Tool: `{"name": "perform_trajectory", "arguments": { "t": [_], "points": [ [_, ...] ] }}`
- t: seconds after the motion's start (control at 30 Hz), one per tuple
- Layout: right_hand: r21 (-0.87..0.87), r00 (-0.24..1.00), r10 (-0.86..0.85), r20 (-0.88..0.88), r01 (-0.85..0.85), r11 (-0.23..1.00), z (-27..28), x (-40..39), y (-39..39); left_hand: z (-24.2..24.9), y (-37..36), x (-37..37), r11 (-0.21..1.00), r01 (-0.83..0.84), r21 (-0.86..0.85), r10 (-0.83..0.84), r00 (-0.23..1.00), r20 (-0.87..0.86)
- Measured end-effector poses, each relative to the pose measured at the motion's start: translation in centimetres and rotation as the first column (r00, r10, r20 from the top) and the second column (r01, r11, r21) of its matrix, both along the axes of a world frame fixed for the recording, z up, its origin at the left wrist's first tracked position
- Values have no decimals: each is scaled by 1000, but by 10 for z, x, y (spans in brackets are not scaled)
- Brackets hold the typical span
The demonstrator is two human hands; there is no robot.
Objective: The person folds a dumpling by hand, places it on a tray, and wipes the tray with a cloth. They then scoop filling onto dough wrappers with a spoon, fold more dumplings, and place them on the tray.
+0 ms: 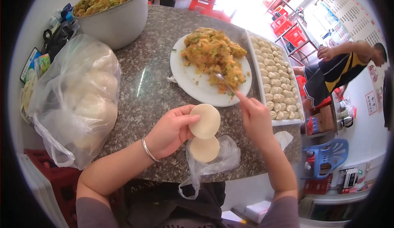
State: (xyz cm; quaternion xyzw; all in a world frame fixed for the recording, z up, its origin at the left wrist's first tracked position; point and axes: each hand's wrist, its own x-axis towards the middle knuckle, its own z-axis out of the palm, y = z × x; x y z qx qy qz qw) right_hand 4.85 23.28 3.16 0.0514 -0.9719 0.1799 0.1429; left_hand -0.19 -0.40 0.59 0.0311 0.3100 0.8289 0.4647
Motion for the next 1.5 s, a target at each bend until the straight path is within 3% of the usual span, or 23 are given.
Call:
{"name": "perform_trajectory", "arguments": {
  "t": [0.03, 0.27, 0.4, 0.5, 0.57, 0.67, 0.77, 0.83, 0.9, 0.97, 1.0, 1.13, 1.33, 1.4, 1.47, 1.5],
  "points": [
    [67, 1000, -28, 11, 28, 997, -8, 1, 5, -2, 0, 0, 1000, -15, 6, 14, 1000, 3],
    [-5, 998, -57, 6, 57, 998, 0, 5, -4, 6, 2, 2, 989, -47, -142, 36, 997, -75],
    [-77, 1000, 9, 14, -8, 997, 1, 9, -6, -4, 1, 0, 988, -52, -148, 51, 999, -14],
    [-85, 995, -102, 12, 103, 991, 6, 9, -8, -7, 2, 1, 984, -40, -173, 47, 998, 38],
    [-109, 1000, 11, 16, -9, 994, -7, 10, -8, -8, 2, -1, 992, -51, -115, 59, 996, 61],
    [-181, 996, 43, 82, -27, 983, 0, 21, -20, -9, 5, -4, 978, -208, 1, 207, 972, 113],
    [-220, 994, 88, 72, -71, 973, -1, 34, -33, -2, 4, -6, 961, -247, 121, 226, 960, 163],
    [-108, 983, 110, 150, -94, 990, 8, 41, -38, -1, 3, -6, 961, -255, 105, 236, 958, 165],
    [-153, 982, 95, 164, -70, 986, 12, 41, -30, -1, 4, -6, 961, -274, 31, 270, 959, 91],
    [-141, 998, -64, -13, 62, 988, 10, 36, -16, -1, 4, -7, 968, -250, 8, 248, 966, 73],
    [-85, 988, -150, 28, 152, 985, 9, 33, -11, -1, 4, -7, 973, -229, -15, 230, 972, 53],
    [-243, 999, -3, 54, 16, 970, -10, 37, -23, 3, 6, -6, 977, -212, 18, 208, 970, 127],
    [-188, 986, 44, 164, -13, 982, 9, 48, -50, -4, 2, -10, 958, -243, 155, 210, 957, 201],
    [-181, 983, 33, 181, 0, 984, 8, 48, -46, -4, 4, -9, 961, -270, 56, 262, 957, 128],
    [-300, 1000, 7, -8, -9, 954, 1, 46, -37, -4, 2, -8, 970, -244, -9, 244, 963, 115],
    [-299, 1000, 6, -6, -8, 954, 2, 44, -33, -3, 0, -8, 973, -219, -75, 226, 969, 98]
  ]
}}
